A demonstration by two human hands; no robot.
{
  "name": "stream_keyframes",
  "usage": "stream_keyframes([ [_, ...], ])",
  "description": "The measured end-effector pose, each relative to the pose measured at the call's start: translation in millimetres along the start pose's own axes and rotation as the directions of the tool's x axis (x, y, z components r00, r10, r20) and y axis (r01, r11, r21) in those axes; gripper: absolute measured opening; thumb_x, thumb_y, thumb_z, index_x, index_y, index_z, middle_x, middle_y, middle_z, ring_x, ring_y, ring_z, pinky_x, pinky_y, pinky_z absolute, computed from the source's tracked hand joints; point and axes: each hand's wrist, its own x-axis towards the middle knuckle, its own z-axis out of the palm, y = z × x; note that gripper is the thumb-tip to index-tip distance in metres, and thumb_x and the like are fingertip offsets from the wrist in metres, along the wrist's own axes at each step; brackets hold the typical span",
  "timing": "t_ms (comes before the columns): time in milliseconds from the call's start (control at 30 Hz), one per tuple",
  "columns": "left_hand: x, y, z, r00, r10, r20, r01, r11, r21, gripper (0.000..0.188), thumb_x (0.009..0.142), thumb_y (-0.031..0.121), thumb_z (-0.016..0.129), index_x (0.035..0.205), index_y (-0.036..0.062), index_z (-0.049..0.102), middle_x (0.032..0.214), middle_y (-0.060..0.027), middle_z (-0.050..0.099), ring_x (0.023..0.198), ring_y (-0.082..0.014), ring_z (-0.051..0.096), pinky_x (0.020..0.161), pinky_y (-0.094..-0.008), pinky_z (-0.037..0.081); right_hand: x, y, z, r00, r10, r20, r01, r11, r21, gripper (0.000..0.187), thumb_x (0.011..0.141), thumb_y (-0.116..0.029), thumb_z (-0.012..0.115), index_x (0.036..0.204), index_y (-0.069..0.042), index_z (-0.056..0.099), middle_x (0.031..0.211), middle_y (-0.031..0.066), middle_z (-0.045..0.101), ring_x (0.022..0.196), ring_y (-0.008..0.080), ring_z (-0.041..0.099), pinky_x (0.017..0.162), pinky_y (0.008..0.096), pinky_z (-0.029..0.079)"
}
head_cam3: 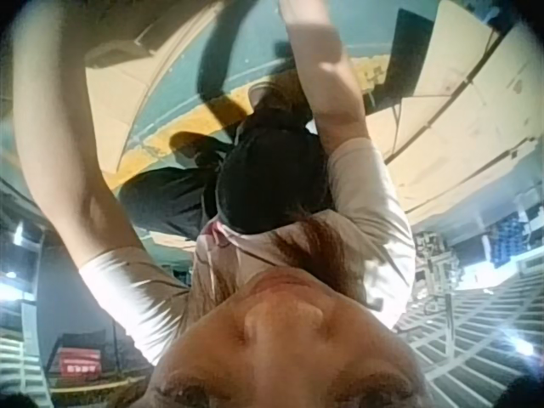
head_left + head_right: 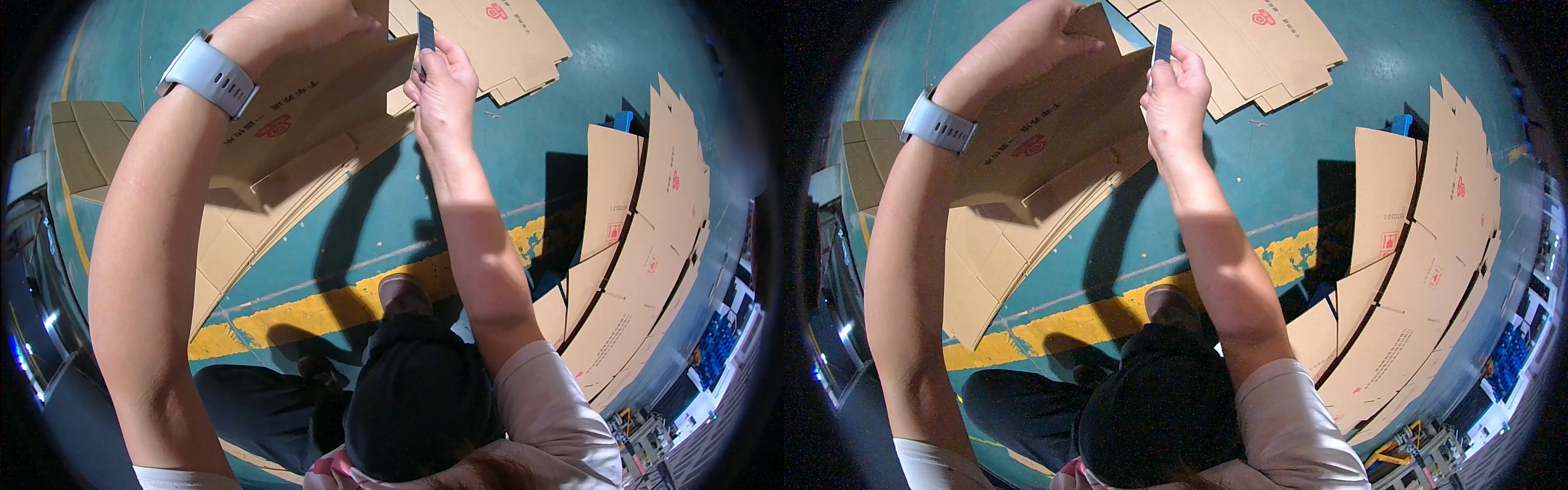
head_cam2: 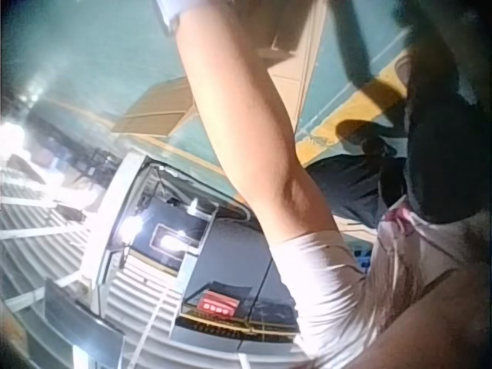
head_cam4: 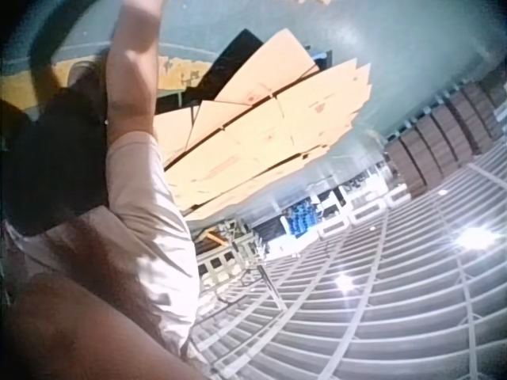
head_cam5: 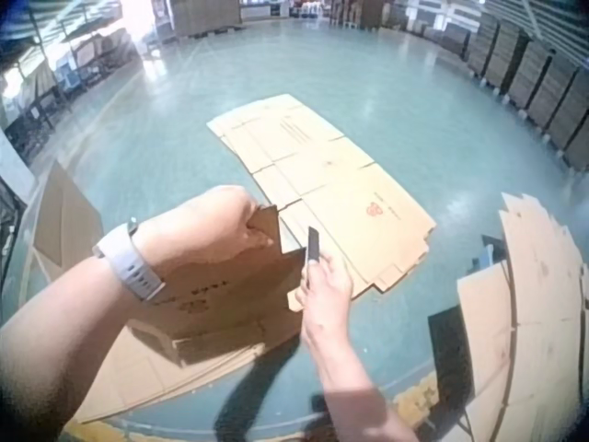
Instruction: The person uses a utility knife to cut along pre-scored lines on flat cardboard sheets. They repeatedly pick up sheets, score the lines, and separate the pieces, stacking the cut sections on the floor.
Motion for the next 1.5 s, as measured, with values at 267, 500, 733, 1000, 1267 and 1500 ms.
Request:
stream_keyframes([
  [267, -1.8, 7.3, -4.1, 0.999, -0.034, 0.009, 0.033, 0.999, 0.039, 0.024, 0.078, 0.017, 0.066, 0.083, -0.0062, 0.067, 0.078, -0.0277, 0.062, 0.071, -0.0372, 0.064, 0.063, -0.0396, 0.049, -11.8, 1.1, 5.3, 0.999, -0.035, -0.035, 0.031, 0.994, -0.105, 0.032, 0.091, -0.003, 0.049, 0.122, 0.004, 0.045, 0.072, 0.0007, 0.049, 0.055, 0.0033, 0.040, 0.045, 0.0179, 0.034],
  [500, -1.7, 4.2, 0.7, 1.000, 0.002, -0.015, -0.001, 1.000, 0.029, 0.024, 0.079, 0.017, 0.066, 0.083, -0.0060, 0.067, 0.078, -0.0278, 0.061, 0.070, -0.0375, 0.064, 0.063, -0.0396, 0.049, -18.9, 10.1, 5.0, 0.992, -0.110, -0.056, 0.102, 0.988, -0.117, 0.028, 0.091, -0.002, 0.049, 0.118, 0.003, 0.046, 0.072, 0.0000, 0.048, 0.055, 0.0033, 0.040, 0.045, 0.0180, 0.033],
  [733, -1.7, 3.2, 0.9, 1.000, 0.010, -0.001, -0.010, 1.000, 0.019, 0.025, 0.078, 0.019, 0.067, 0.083, -0.0058, 0.067, 0.078, -0.0277, 0.061, 0.070, -0.0377, 0.064, 0.063, -0.0399, 0.049, -22.5, 9.8, 4.4, 0.993, -0.100, -0.059, 0.091, 0.986, -0.138, 0.027, 0.092, -0.002, 0.049, 0.118, 0.003, 0.046, 0.073, -0.0007, 0.049, 0.057, 0.0029, 0.041, 0.045, 0.0176, 0.033],
  [1000, -2.0, 2.4, 4.3, 1.000, -0.020, -0.006, 0.019, 1.000, -0.009, 0.025, 0.079, 0.020, 0.066, 0.084, -0.0053, 0.067, 0.078, -0.0267, 0.063, 0.071, -0.0364, 0.064, 0.064, -0.0396, 0.049, -15.1, 2.6, 4.6, 0.997, -0.068, -0.045, 0.062, 0.990, -0.125, 0.030, 0.091, -0.003, 0.049, 0.120, 0.003, 0.046, 0.073, -0.0009, 0.049, 0.056, 0.0019, 0.040, 0.045, 0.0176, 0.032],
  [1267, -6.5, 12.8, -3.6, 0.999, -0.042, 0.027, 0.042, 0.999, -0.017, 0.024, 0.079, 0.018, 0.066, 0.086, -0.0046, 0.068, 0.079, -0.0260, 0.063, 0.072, -0.0356, 0.065, 0.064, -0.0389, 0.050, -22.1, 12.8, 6.4, 0.987, -0.130, -0.098, 0.110, 0.978, -0.179, 0.026, 0.090, 0.001, 0.044, 0.116, 0.002, 0.046, 0.072, -0.0020, 0.049, 0.056, 0.0025, 0.038, 0.048, 0.0191, 0.031],
  [1500, -7.6, 9.9, -0.2, 1.000, 0.007, 0.014, -0.007, 0.999, -0.042, 0.021, 0.079, 0.016, 0.064, 0.084, -0.0042, 0.068, 0.077, -0.0265, 0.062, 0.070, -0.0359, 0.064, 0.063, -0.0393, 0.049, -22.9, 17.4, 6.2, 0.986, -0.138, -0.089, 0.126, 0.984, -0.128, 0.025, 0.093, -0.001, 0.043, 0.117, 0.001, 0.042, 0.081, 0.0018, 0.054, 0.065, 0.0032, 0.040, 0.057, 0.0192, 0.034],
])
